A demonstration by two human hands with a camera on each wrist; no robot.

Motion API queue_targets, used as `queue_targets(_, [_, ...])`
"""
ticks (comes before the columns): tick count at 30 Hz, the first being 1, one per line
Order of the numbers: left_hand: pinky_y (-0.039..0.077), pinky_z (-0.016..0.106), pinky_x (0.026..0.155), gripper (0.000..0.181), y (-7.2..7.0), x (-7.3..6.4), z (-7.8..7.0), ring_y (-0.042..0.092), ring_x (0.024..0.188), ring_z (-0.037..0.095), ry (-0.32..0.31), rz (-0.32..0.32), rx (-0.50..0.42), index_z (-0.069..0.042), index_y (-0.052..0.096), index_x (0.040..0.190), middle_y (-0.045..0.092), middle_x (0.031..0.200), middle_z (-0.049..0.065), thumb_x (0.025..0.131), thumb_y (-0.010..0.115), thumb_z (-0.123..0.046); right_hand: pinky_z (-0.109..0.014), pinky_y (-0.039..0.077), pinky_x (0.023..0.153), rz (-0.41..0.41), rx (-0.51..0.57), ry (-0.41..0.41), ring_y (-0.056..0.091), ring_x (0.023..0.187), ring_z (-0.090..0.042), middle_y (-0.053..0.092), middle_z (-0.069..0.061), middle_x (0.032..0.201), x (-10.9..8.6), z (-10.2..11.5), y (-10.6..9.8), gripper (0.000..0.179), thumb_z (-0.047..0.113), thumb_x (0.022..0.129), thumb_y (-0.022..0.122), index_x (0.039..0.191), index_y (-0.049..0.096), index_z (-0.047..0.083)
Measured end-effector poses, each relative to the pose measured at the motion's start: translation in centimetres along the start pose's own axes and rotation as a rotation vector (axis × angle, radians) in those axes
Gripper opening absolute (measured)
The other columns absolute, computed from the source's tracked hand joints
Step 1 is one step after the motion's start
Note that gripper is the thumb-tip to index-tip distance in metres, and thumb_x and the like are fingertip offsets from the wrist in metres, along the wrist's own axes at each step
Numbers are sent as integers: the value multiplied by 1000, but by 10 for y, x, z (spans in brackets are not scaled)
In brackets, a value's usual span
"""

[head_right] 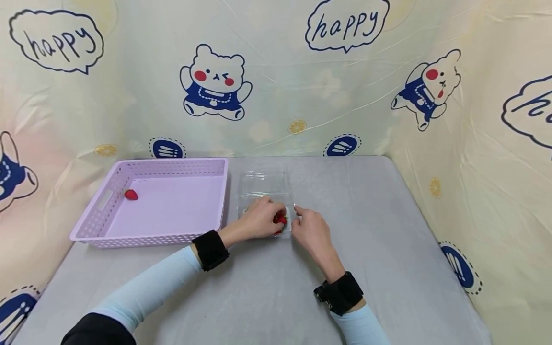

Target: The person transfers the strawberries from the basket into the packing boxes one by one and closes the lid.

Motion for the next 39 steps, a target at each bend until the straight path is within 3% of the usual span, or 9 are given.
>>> queue_targets(10, [45, 41, 87, 18, 0, 4, 1, 56, 92, 21, -65, 30, 20, -15, 78, 108, 70, 90, -2, 94, 78, -27, -28, 29, 44, -7, 12, -4, 28, 43, -9, 74, -17, 123, -2, 0, 0, 46, 5, 94, 57, 139, 68, 3])
queue_targets(20, [44, 44, 88, 20, 0, 5, 3, 54, 97, 23, -86, 46, 9, -12, 81, 107, 72, 97, 0, 93, 79, -26, -28, 29, 44, -12, 11, -11, 28, 43, -9, 74, -17, 123, -2, -1, 1, 46, 4, 94, 57, 139, 68, 3])
queue_targets(28, [43, 44, 88, 18, -2, 2, 3, 54, 96, 22, -74, 58, 20, -14, 82, 108, 72, 101, 0, 96, 77, -26, -28, 29, 43, -16, 5, -7, 29, 42, -9, 74, -17, 122, -2, 0, 1, 46, 4, 93, 57, 138, 68, 2])
queue_targets(39, [46, 52, 97, 23, -11, -3, 1, 59, 112, 29, -46, 34, -17, -9, 81, 116, 73, 118, 7, 100, 69, -20, -28, 29, 43, -13, 5, -14, 30, 42, -9, 74, -17, 122, -2, 1, 0, 46, 3, 94, 57, 139, 67, 2])
Point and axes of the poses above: each hand's wrist, its own x-axis towards the middle knuckle, its own y-axis out of the palm, z = x × y, the point moved 2 cm from there along x, towards the middle knuckle
